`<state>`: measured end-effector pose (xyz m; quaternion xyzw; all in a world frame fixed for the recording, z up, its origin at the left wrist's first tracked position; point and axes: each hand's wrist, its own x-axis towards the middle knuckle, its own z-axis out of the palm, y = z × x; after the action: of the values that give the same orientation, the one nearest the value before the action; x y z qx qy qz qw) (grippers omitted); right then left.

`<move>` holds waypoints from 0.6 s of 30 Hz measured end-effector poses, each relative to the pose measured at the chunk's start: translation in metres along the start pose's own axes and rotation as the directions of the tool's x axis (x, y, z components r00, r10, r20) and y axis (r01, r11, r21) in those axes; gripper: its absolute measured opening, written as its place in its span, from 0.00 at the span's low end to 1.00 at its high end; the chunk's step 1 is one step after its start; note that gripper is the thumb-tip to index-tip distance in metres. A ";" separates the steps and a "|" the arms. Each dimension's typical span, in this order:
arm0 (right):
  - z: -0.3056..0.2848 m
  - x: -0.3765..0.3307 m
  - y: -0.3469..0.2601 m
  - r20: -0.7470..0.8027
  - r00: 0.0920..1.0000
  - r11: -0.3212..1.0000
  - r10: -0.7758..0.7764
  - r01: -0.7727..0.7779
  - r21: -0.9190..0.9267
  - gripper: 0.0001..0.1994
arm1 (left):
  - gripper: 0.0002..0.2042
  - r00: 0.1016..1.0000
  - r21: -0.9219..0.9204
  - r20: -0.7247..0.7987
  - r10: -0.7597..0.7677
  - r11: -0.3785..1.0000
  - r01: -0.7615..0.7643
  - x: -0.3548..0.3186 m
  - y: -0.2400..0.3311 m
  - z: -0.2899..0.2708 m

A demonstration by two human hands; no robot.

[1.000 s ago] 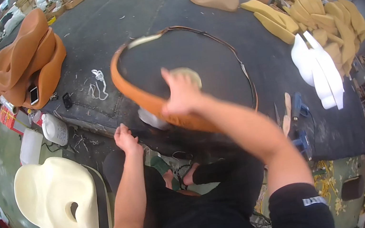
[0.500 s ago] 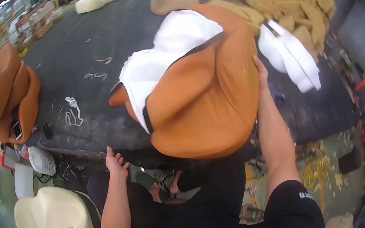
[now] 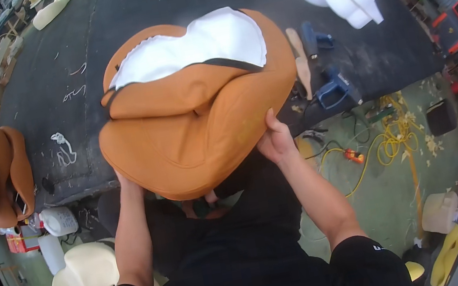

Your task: Fitting a leather cover onto a foam chair seat and trimming excess material with scissors.

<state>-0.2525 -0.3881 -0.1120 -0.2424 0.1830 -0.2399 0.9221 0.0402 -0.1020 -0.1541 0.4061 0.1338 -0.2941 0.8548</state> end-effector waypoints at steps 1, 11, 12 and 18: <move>0.005 -0.003 0.010 0.001 1.000 1.000 0.012 -0.012 0.022 0.32 | 0.30 1.000 0.019 -0.014 0.009 1.000 -0.009 -0.003 0.007 -0.006; 0.042 -0.050 0.149 0.121 0.880 0.850 0.459 -0.395 -0.348 0.19 | 0.26 0.966 -0.291 0.092 -0.241 0.922 0.257 -0.072 -0.106 0.002; 0.048 -0.052 0.146 0.102 0.874 0.772 0.475 -0.359 -0.525 0.17 | 0.25 0.960 -0.239 0.037 -0.279 0.930 0.279 -0.066 -0.106 -0.001; 0.150 -0.056 0.068 0.740 0.660 -0.069 0.130 0.751 -0.657 0.07 | 0.27 0.966 -0.374 0.238 -0.099 0.909 0.185 -0.057 -0.065 -0.009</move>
<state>-0.2062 -0.2529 -0.0137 -0.9010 -0.0852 -0.1788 0.3860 -0.0441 -0.1048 -0.1735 0.1814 0.1270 -0.3649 0.9043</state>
